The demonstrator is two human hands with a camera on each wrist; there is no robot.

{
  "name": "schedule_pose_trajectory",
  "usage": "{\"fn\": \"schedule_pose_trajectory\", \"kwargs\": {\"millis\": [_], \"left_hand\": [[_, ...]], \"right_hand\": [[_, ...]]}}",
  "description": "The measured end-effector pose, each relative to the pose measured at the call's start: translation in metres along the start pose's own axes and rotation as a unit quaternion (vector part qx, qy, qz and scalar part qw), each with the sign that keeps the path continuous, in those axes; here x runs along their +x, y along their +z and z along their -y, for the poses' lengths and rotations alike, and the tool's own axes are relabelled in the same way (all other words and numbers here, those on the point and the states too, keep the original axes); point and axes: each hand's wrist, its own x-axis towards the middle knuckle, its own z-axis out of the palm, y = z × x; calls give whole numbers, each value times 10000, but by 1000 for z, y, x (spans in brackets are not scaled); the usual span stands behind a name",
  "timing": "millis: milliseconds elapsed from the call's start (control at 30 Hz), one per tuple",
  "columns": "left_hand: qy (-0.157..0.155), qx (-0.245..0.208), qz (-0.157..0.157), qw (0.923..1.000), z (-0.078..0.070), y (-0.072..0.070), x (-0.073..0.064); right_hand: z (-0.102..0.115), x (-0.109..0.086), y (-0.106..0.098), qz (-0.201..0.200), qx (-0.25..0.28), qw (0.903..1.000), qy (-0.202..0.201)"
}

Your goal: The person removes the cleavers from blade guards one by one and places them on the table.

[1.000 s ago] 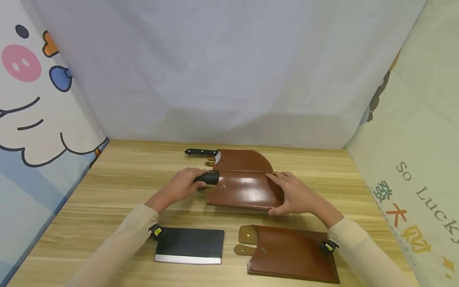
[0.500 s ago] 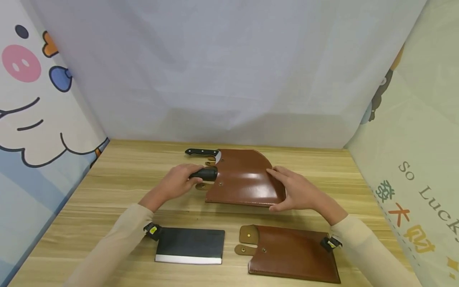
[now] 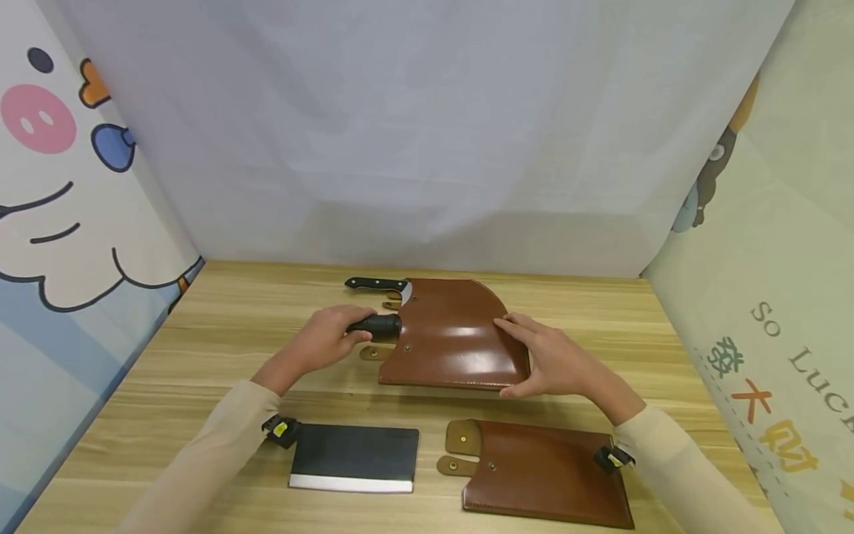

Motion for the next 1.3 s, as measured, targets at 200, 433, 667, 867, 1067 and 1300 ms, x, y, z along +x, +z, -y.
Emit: {"fn": "schedule_pose_trajectory", "kwargs": {"millis": [200,433,667,867,1067,1300], "left_hand": [[-24,-37,-58,10000,3,1,-3],[-27,-65,-103,9999,6,2,-6],[-2,4,-101,9999,8,-1,-8],[-72,28,-75,9999,10,-2,-10],[-141,1,-78,9999,13,-4,-14],[-185,-43,-61,9998,17,-8,-20]], "right_hand": [[-4,-3,5,-134,-21,9999,-96],[-8,-6,9,-221,1,9996,-175],[-10,-9,8,-198,12,9998,-84],[-10,-13,6,-168,48,9998,-41],[-14,-17,6,-164,73,9998,-11],[-18,-20,4,-335,88,9994,-86]]}}
